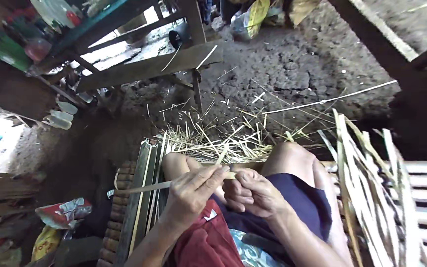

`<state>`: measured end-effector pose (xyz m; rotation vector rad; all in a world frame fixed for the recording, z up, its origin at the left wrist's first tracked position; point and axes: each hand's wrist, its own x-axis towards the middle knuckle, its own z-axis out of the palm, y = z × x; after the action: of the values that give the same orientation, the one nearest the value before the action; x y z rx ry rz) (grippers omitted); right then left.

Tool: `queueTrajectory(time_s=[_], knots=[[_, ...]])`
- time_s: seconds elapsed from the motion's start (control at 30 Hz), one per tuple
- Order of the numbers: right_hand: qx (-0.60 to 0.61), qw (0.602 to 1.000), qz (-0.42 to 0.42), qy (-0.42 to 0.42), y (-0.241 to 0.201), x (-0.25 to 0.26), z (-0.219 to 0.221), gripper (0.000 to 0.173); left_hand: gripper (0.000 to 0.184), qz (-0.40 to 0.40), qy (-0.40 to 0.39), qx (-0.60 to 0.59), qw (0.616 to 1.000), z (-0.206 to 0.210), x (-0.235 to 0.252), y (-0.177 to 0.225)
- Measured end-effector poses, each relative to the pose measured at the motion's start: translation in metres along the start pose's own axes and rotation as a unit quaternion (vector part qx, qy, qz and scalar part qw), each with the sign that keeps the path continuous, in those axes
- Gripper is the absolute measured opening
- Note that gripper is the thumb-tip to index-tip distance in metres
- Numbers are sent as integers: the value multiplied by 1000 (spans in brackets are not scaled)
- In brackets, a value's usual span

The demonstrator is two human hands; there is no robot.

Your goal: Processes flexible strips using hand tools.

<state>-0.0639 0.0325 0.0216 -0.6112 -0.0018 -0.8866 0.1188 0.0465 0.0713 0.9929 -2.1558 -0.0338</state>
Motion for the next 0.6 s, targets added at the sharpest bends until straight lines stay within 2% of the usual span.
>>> queueTrajectory(time_s=[0.13, 0.23, 0.3, 0.37, 0.43, 0.5, 0.6], knots=[[51, 998, -41, -23, 9, 1, 0, 25, 18, -52, 16, -127, 990, 14, -3, 9], [-3, 996, -68, -50, 11, 2, -1, 30, 20, -42, 15, -149, 988, 13, -2, 13], [-89, 993, -48, -65, 6, 0, -8, 31, 21, -19, -1, -135, 991, 6, 0, 10], [-161, 986, -12, -41, 1, -1, -16, 22, 19, -7, -23, -104, 994, 0, 2, 9], [-192, 981, -14, -20, -2, -2, -19, 13, 19, -9, -34, -109, 993, 1, 3, 13], [-214, 976, -44, -2, -1, -3, -19, 14, 19, -16, -30, -110, 993, 4, 1, 18], [-289, 955, -65, -16, -5, -6, -20, 23, 15, 8, -31, -25, 999, -1, -1, 12]])
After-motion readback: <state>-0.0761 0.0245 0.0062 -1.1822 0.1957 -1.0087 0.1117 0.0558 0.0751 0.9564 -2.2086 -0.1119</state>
